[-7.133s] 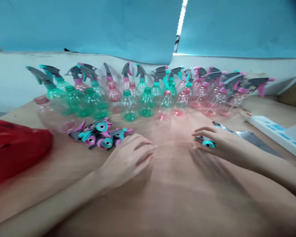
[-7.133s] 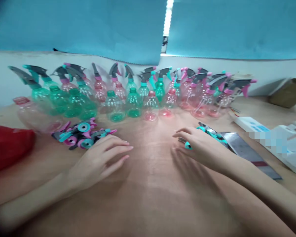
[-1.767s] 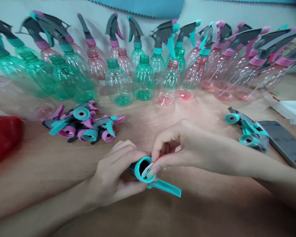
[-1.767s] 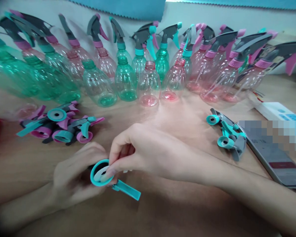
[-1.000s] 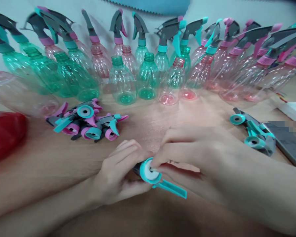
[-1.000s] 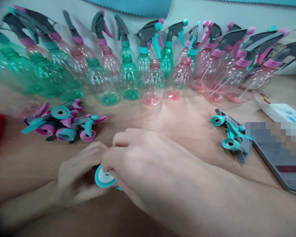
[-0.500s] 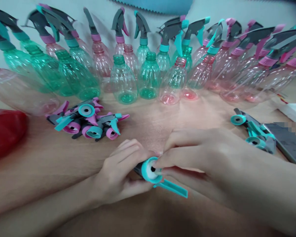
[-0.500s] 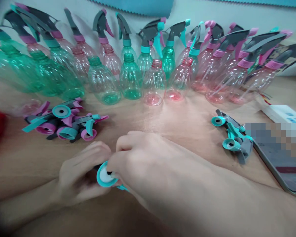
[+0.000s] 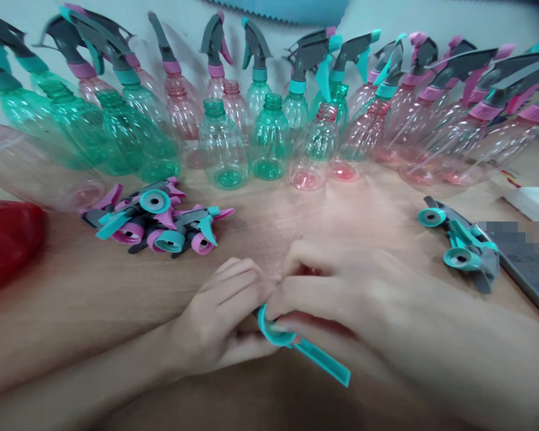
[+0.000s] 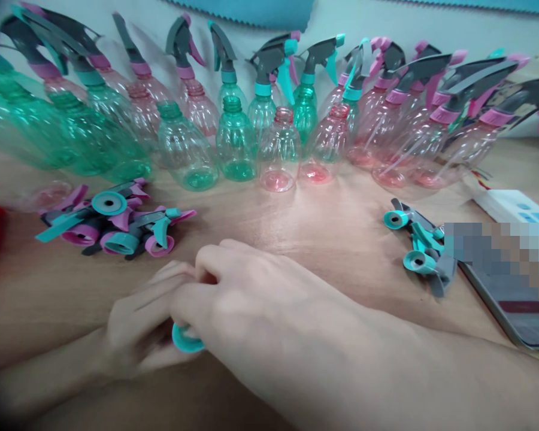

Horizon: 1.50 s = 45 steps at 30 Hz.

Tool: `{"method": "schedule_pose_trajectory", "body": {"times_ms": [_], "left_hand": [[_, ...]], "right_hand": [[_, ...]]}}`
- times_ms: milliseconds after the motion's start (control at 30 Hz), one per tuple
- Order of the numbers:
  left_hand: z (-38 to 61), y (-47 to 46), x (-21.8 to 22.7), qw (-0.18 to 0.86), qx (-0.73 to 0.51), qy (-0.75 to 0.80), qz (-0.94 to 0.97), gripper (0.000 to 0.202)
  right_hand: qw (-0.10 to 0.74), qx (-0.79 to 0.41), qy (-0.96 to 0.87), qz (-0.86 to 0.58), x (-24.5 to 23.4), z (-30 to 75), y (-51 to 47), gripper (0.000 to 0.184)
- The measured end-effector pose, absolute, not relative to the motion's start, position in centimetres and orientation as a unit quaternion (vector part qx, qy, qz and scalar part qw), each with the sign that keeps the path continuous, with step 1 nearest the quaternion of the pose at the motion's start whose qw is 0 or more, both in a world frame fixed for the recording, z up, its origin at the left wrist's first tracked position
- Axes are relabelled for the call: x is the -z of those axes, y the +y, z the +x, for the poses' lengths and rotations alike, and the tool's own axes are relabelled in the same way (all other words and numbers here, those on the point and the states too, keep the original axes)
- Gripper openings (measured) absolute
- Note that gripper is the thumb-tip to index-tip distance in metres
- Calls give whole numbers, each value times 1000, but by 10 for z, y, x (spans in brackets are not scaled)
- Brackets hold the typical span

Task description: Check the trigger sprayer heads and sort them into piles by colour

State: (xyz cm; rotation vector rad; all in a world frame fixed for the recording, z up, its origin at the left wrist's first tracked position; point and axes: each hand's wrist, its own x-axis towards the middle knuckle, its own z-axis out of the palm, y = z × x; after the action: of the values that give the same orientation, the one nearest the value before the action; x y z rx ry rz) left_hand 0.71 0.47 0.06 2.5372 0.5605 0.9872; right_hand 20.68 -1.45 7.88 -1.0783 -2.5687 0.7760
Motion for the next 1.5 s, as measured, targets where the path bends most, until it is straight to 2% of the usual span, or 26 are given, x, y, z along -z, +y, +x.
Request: {"method": "schedule_pose_trajectory", "body": {"times_ms": [267, 400, 533, 700, 933, 1033, 1133, 1233, 1333, 1400, 1500], "left_hand": [[10, 6, -2, 176, -354, 231, 889, 19], [8, 6, 1, 177, -348, 221, 894, 17], [8, 4, 0, 174, -358, 221, 891, 13], [8, 3, -1, 172, -362, 232, 886, 14], [7, 3, -1, 161, -348, 240, 892, 18], [3, 4, -7, 138, -345, 262, 891, 22], [-7, 4, -22, 100, -343, 312, 880, 26], [-23, 9, -40, 37, -370, 433, 821, 31], [-40, 25, -53, -44, -386, 548, 741, 38], [-52, 41, -55, -109, -357, 584, 721, 38], [-66, 64, -51, -143, -254, 608, 738, 39]], "right_hand": [[104, -145, -916, -361, -73, 208, -15, 9], [136, -156, -912, -354, -74, 206, -16, 5], [168, -175, -893, -379, -70, 202, -18, 17], [219, -171, -889, -364, -64, 197, -20, 16], [155, -165, -916, -332, -70, 206, -22, 9], [142, -147, -913, -352, -75, 213, -23, 10], [166, -133, -909, -359, -81, 224, -26, 6], [199, -104, -899, -376, -84, 234, -28, 6], [193, -92, -898, -384, -81, 242, -24, 8], [172, -103, -896, -396, -77, 245, -19, 9], [164, -95, -889, -416, -70, 249, -13, 10]]}}
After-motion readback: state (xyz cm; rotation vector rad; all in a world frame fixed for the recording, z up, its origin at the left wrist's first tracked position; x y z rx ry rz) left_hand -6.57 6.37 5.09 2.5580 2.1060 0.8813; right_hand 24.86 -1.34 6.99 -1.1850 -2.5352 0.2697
